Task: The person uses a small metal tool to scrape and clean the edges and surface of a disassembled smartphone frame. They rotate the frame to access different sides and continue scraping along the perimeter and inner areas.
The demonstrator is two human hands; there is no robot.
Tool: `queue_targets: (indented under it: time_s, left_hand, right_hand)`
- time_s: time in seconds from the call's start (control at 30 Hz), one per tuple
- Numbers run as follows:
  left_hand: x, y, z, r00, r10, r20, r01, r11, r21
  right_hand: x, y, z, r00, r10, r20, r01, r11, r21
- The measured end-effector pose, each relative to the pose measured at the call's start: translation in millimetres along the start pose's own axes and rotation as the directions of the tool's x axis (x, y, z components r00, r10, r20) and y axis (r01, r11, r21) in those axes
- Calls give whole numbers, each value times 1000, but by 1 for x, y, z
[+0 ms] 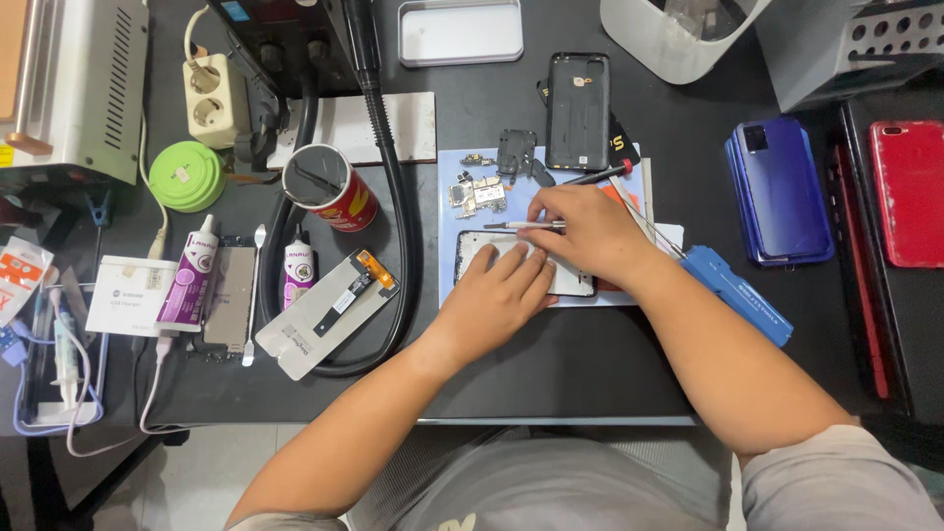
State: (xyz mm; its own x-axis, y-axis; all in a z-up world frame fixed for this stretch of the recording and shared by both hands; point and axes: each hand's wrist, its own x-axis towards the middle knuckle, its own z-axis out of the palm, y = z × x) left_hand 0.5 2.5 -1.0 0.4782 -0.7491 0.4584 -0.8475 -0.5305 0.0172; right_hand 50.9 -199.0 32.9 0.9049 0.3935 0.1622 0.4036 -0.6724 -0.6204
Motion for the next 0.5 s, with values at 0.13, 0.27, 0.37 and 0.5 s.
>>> queue_targets:
  time_s: [0.13, 0.27, 0.37, 0.5]
  left_hand:
    - [3, 2, -2, 1000, -1, -11, 2, 999, 48]
    - [2, 4, 0, 1000, 1, 19, -2, 997, 78]
    - [3, 5, 1, 1000, -5, 24, 3, 998, 69]
    - [3, 3, 0, 1000, -15, 6, 15, 998, 57]
  right_hand:
    - [-2, 1, -6, 989, 119, 87, -126, 989, 78]
    - [0, 2, 0, 979, 188, 76, -193, 979, 61]
    - [1, 5, 1, 989, 134, 61, -137, 989, 52]
    - [0, 12, -8, 993, 75, 87, -89, 980, 176]
